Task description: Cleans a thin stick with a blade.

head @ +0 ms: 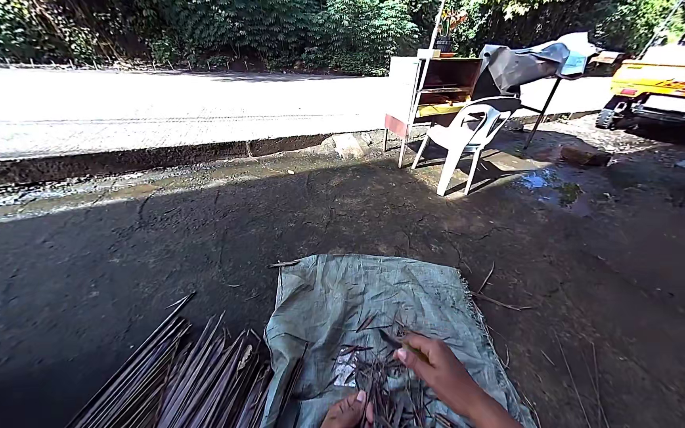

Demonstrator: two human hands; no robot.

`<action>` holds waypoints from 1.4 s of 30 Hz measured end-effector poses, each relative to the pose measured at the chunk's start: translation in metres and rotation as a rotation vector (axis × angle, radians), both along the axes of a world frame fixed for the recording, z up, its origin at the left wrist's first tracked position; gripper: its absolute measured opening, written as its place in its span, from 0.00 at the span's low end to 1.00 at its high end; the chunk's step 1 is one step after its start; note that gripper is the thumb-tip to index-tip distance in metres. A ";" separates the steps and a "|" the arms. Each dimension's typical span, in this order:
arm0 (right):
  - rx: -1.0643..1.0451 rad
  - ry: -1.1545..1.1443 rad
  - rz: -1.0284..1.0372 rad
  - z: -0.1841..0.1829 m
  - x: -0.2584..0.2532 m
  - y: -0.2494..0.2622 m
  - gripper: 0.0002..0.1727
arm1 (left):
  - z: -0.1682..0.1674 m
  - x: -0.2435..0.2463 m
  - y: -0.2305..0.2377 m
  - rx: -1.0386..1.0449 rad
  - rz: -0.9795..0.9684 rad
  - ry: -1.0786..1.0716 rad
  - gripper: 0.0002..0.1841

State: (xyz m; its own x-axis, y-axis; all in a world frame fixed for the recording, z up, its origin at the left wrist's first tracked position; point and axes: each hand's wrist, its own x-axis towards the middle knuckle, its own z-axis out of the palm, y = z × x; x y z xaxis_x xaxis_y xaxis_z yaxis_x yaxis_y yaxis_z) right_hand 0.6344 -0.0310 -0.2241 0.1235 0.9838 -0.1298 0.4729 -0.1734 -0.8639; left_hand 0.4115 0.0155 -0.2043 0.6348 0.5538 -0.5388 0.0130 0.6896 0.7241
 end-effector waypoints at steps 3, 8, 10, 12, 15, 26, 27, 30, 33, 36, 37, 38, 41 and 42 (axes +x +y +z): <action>-0.069 0.096 0.199 0.004 -0.040 -0.017 0.21 | 0.000 0.003 -0.002 0.005 0.041 0.015 0.25; -0.102 0.319 0.111 -0.005 -0.041 -0.013 0.20 | -0.004 0.006 -0.002 0.115 -0.001 0.074 0.26; -0.120 0.411 0.061 -0.005 -0.037 -0.010 0.21 | -0.006 0.006 -0.002 0.143 -0.028 0.076 0.27; -0.128 0.443 0.012 -0.007 -0.034 -0.006 0.22 | -0.004 0.006 -0.002 0.165 -0.063 0.115 0.26; -0.105 0.284 -0.025 -0.009 -0.025 -0.002 0.22 | -0.005 0.004 -0.004 0.296 -0.097 0.153 0.23; -0.147 -0.195 0.123 0.003 -0.011 -0.001 0.26 | -0.005 0.005 -0.005 0.049 0.017 0.040 0.29; -0.153 -0.195 0.067 0.003 -0.003 0.003 0.26 | -0.005 0.005 -0.004 0.054 0.022 0.033 0.29; -0.167 -0.168 -0.105 0.007 0.022 0.011 0.25 | -0.004 0.002 -0.004 0.059 0.031 0.007 0.29; -0.114 -0.097 -0.131 0.013 0.025 0.010 0.23 | -0.004 0.000 -0.005 0.061 0.031 0.001 0.30; -0.087 -0.014 0.116 0.010 -0.013 -0.005 0.24 | -0.005 0.001 -0.005 0.042 0.039 -0.012 0.30; -0.110 -0.013 0.199 0.009 -0.027 -0.009 0.25 | -0.005 0.002 -0.005 0.036 0.033 -0.021 0.30; -0.125 -0.029 0.247 0.008 -0.035 -0.011 0.25 | -0.005 0.002 -0.005 0.029 0.024 -0.031 0.30; -0.136 -0.088 0.229 0.008 -0.027 -0.007 0.26 | -0.005 0.003 -0.006 -0.004 -0.001 -0.032 0.30; -0.146 -0.101 0.211 0.009 -0.021 -0.005 0.26 | -0.004 0.003 -0.006 -0.006 -0.011 -0.024 0.30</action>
